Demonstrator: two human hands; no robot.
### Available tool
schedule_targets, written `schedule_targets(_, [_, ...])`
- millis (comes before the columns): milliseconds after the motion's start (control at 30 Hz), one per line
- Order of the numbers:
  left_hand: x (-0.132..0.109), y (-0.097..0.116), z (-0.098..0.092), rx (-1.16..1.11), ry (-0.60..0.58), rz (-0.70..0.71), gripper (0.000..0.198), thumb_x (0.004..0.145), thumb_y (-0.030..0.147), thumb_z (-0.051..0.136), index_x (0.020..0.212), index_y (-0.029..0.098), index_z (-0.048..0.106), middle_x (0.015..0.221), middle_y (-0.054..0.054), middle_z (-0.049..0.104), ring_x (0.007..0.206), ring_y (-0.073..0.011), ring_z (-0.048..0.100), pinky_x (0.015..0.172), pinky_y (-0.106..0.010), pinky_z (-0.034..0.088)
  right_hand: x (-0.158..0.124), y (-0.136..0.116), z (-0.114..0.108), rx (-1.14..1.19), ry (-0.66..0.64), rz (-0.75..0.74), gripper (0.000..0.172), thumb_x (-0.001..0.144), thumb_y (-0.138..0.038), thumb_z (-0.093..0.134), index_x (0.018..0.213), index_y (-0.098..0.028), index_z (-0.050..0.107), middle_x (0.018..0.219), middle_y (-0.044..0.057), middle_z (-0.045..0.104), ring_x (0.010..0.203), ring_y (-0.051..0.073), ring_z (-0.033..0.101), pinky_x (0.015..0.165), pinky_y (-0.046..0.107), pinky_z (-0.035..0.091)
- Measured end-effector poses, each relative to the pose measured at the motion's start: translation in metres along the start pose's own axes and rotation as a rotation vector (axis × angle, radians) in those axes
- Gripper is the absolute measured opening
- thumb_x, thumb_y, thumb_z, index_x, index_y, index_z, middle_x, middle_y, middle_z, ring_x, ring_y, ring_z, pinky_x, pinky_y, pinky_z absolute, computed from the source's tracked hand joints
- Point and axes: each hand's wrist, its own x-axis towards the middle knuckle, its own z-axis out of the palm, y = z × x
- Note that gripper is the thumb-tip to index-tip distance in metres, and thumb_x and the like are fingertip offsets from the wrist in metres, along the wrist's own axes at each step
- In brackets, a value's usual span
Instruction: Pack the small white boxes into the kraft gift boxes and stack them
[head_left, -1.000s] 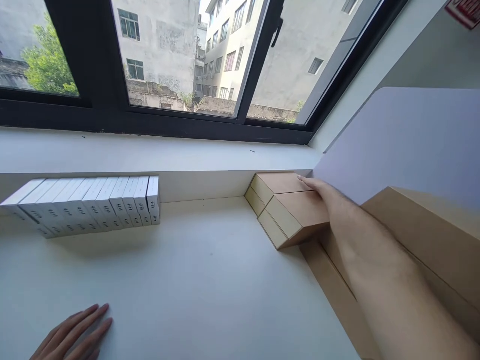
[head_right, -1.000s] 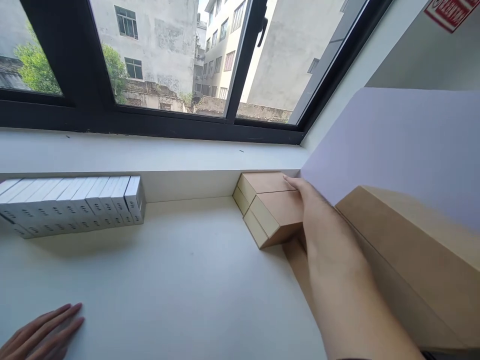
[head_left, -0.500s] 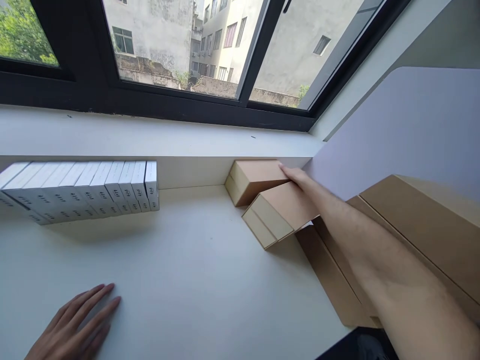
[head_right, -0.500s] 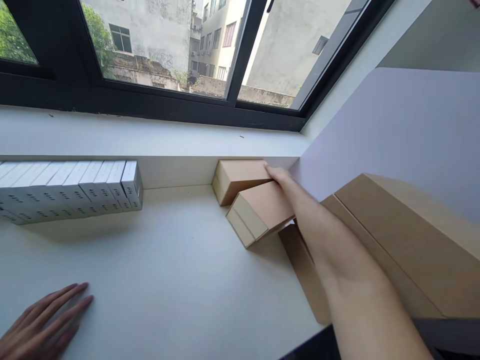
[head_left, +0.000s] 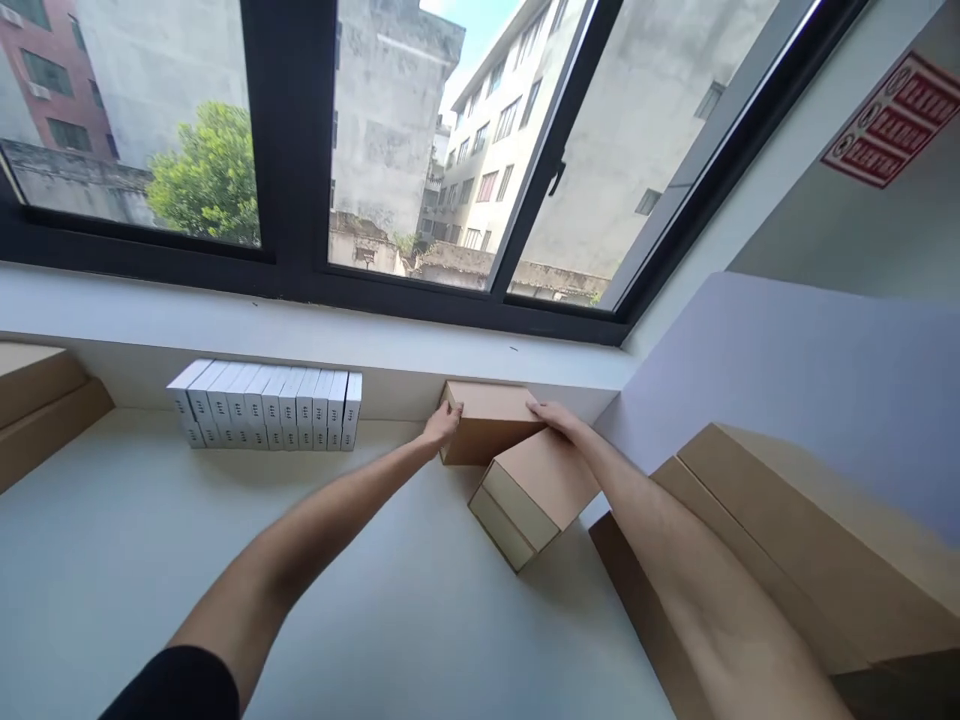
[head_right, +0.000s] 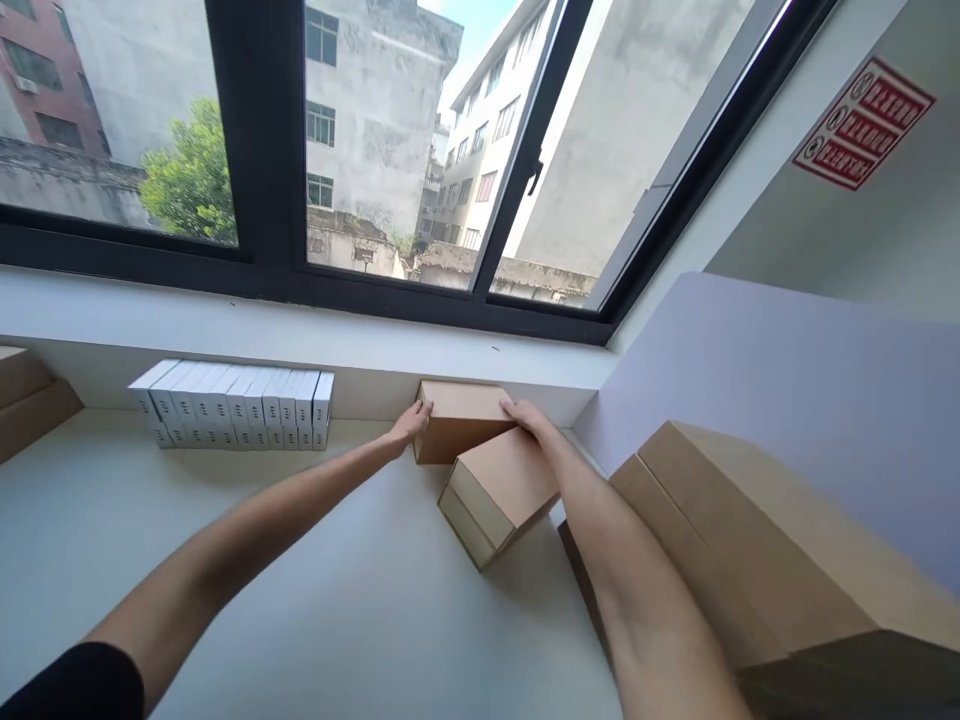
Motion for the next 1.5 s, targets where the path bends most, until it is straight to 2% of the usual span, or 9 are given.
schedule_targets(167, [-0.02,0.028,0.001,0.006,0.079,0.152,0.075,0.097,0.055,0.046,0.156,0.011,0.031,0.163,-0.018,0.029,0.151,-0.0323,0.028,0.123,-0.039,0.022,0.006,-0.009,-0.031,-0.002,0.027,0.123,0.03,0.098,-0.039,0.059,0.116,-0.015,0.063,0.113,0.007,0.066,0.095,0.02,0.066,0.082,0.038,0.057])
schedule_targets(367, [-0.144,0.062,-0.113,0.216,0.149,0.585,0.065,0.096,0.053,0.048,0.15,0.018,0.043,0.156,-0.011,0.045,0.144,-0.0302,0.039,0.12,-0.044,0.029,-0.056,-0.061,-0.059,0.156,0.058,-0.024,0.043,0.093,-0.065,0.046,0.079,-0.025,0.052,0.076,0.005,0.067,0.074,0.024,0.066,0.06,0.031,0.048])
schedule_targets(533, [-0.278,-0.011,-0.201,0.413,0.273,0.29,0.063,0.095,0.056,0.047,0.149,0.023,0.04,0.148,-0.009,0.053,0.137,-0.0308,0.048,0.112,-0.042,0.042,-0.179,-0.127,0.023,0.819,-0.57,-0.09,0.048,0.079,-0.067,0.061,0.089,-0.026,0.038,0.07,-0.003,0.063,0.056,0.02,0.067,0.042,0.029,0.05])
schedule_targets(667, [-0.337,-0.09,-0.239,0.294,0.27,-0.061,0.062,0.088,0.064,0.053,0.133,0.023,0.04,0.132,-0.013,0.063,0.116,-0.0295,0.064,0.094,-0.041,0.054,-0.246,-0.163,0.105,1.001,-0.852,0.044,0.053,0.074,-0.064,0.067,0.09,-0.025,0.035,0.061,-0.008,0.06,0.046,0.016,0.063,0.039,0.026,0.05])
schedule_targets(767, [-0.348,-0.104,-0.258,0.172,0.266,-0.182,0.054,0.08,0.068,0.061,0.105,0.022,0.046,0.122,-0.011,0.065,0.105,-0.0268,0.067,0.084,-0.036,0.053,-0.262,-0.176,0.13,1.064,-0.923,0.128,0.05,0.075,-0.062,0.067,0.09,-0.024,0.037,0.056,-0.008,0.06,0.043,0.015,0.062,0.039,0.025,0.051])
schedule_targets(900, [-0.344,-0.08,-0.276,0.16,0.22,-0.316,0.053,0.068,0.062,0.075,0.082,0.02,0.046,0.097,-0.006,0.067,0.096,-0.0245,0.064,0.073,-0.029,0.046,-0.255,-0.183,0.123,1.054,-0.965,0.16,0.046,0.075,-0.055,0.069,0.091,-0.024,0.04,0.057,-0.008,0.059,0.039,0.014,0.061,0.035,0.023,0.047])
schedule_targets(1167, [-0.354,-0.066,-0.263,-0.2,0.068,-0.326,0.052,0.087,0.065,0.054,0.114,0.023,0.067,0.123,-0.01,0.069,0.116,-0.0276,0.063,0.09,-0.038,0.053,-0.24,-0.179,0.103,1.137,-0.986,0.294,0.028,0.082,-0.05,0.059,0.087,-0.024,0.048,0.057,-0.006,0.05,0.035,0.011,0.049,0.028,0.023,0.039])
schedule_targets(1367, [-0.342,-0.088,-0.286,0.27,0.341,0.115,0.06,0.086,0.058,0.061,0.137,0.028,0.056,0.154,-0.007,0.048,0.145,-0.0287,0.042,0.121,-0.048,0.033,-0.23,-0.17,0.083,1.285,-1.034,0.214,0.035,0.083,-0.057,0.063,0.09,-0.022,0.062,0.065,0.002,0.065,0.059,0.02,0.065,0.04,0.027,0.05])
schedule_targets(1500, [-0.304,-0.096,-0.295,0.39,0.233,0.399,0.043,0.087,0.042,0.067,0.126,0.026,0.065,0.137,-0.009,0.064,0.131,-0.0257,0.057,0.114,-0.041,0.042,-0.199,-0.163,0.072,0.979,-0.796,-0.077,0.054,0.086,-0.068,0.057,0.071,-0.017,0.069,0.066,0.01,0.071,0.06,0.021,0.068,0.054,0.03,0.055])
